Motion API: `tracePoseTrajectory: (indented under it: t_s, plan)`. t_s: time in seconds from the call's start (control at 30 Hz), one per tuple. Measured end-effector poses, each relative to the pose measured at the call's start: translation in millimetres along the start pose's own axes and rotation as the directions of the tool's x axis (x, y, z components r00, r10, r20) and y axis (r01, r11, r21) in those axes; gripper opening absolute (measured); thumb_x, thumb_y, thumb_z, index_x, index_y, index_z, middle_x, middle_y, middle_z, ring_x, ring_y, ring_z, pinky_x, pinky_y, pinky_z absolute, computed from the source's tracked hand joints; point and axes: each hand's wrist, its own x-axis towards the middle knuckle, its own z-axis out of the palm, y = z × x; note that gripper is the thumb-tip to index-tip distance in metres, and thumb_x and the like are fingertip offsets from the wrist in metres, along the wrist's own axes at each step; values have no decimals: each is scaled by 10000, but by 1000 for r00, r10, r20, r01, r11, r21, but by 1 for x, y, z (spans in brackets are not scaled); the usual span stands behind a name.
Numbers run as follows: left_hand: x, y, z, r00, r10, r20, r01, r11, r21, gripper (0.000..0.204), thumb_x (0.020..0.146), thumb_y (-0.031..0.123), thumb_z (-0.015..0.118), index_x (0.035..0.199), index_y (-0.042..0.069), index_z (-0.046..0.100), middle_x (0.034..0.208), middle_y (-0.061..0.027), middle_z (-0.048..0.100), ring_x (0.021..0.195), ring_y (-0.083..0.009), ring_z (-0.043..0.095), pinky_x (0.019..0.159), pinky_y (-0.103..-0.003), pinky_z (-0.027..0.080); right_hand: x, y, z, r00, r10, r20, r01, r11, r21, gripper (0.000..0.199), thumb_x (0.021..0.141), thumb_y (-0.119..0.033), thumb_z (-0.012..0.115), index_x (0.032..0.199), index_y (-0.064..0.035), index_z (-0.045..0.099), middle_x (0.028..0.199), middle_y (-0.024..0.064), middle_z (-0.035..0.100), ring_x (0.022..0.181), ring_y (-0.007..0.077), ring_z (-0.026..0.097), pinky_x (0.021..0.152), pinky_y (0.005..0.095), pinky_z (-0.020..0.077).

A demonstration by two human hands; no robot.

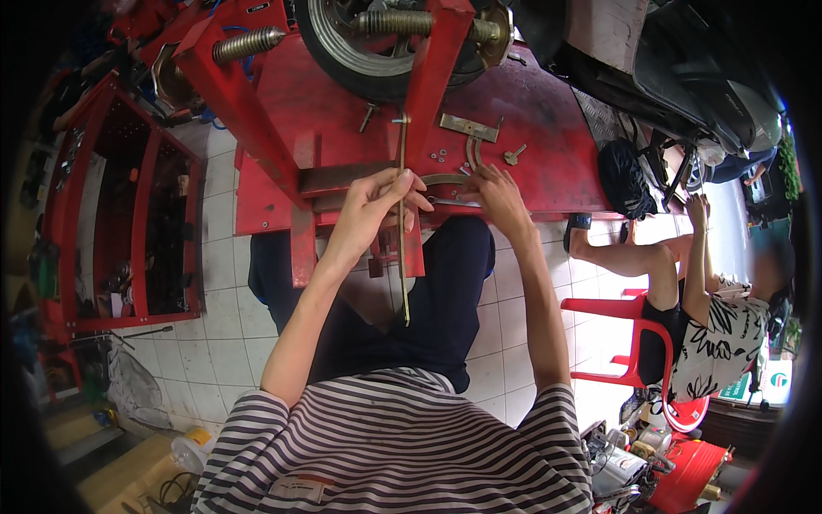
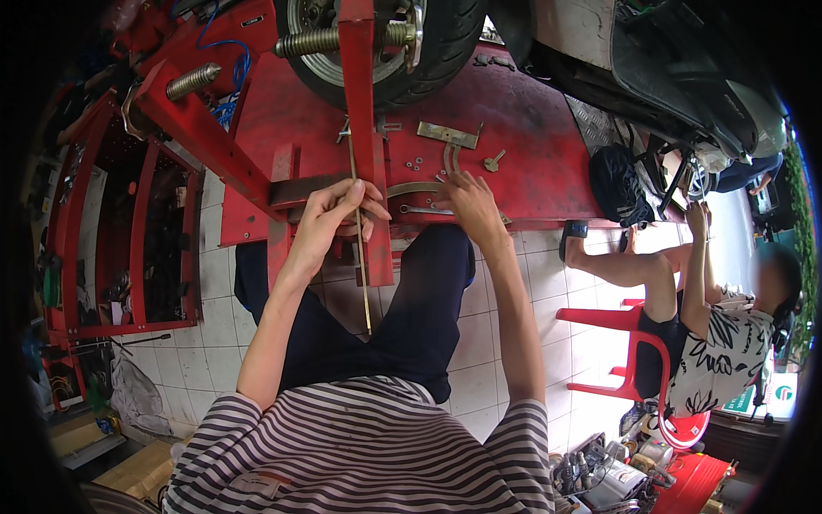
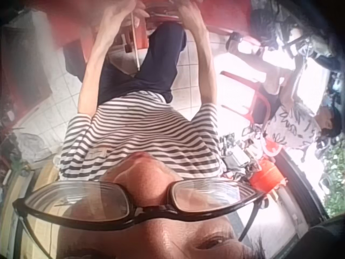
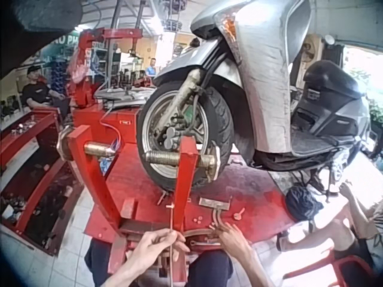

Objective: The person assembles a curved metal bracket onto a red motorcycle stand by inserting a bolt and washer, then tightening it with a wrench.

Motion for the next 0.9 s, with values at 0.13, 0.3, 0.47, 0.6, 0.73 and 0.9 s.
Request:
tracePoseTrajectory:
  t_s: [0.13,0.3,0.47,0.6,0.73,0.9]
  plan:
    - [-1,2,1,1000,-6,-1,6,1000,5,399,1035,384,517,1031,5,642,869,-118,719,637,-92,608,598,-214,484,3,-4,2,998,-54,-44,53,998,-38,204,849,-248,661,947,-74,701,1023,82,627,1063,283,567,911,419,450]
    - [3,-3,2,1000,-2,-24,3,1000,31,398,1038,389,501,1028,16,638,846,-75,729,615,-70,600,489,-186,315,7,1,5,992,-123,-18,123,992,-34,206,840,-243,669,947,-68,693,1024,91,610,1072,288,565,932,424,446]
    - [2,-4,1,1000,16,-19,-15,999,34,396,1041,385,497,1028,16,638,848,-77,730,608,-71,599,488,-187,316,7,-5,-4,999,-53,11,53,999,5,195,832,-229,678,936,-64,690,1004,100,615,1046,298,575,915,418,462]
    - [1,-1,2,1000,16,-15,-15,999,29,398,1042,385,495,1026,13,637,847,-75,729,607,-69,596,487,-189,315,12,-7,-13,997,-56,56,55,998,23,179,819,-209,694,921,-63,685,998,98,619,1032,298,583,901,412,470]
    - [2,0,1,1000,-14,3,14,1000,-8,406,1033,388,520,1037,2,644,868,-129,717,638,-105,613,606,-224,493,15,-4,-12,988,-95,120,89,994,57,153,837,-191,688,924,-69,661,1015,81,612,1046,288,584,893,428,488]
    - [1,0,0,1000,13,-1,-13,1000,14,394,1040,376,504,1033,5,637,855,-91,724,621,-80,600,531,-203,375,15,-7,-13,988,-76,132,65,994,84,185,816,-197,702,912,-41,678,995,106,624,1035,300,589,893,416,472]
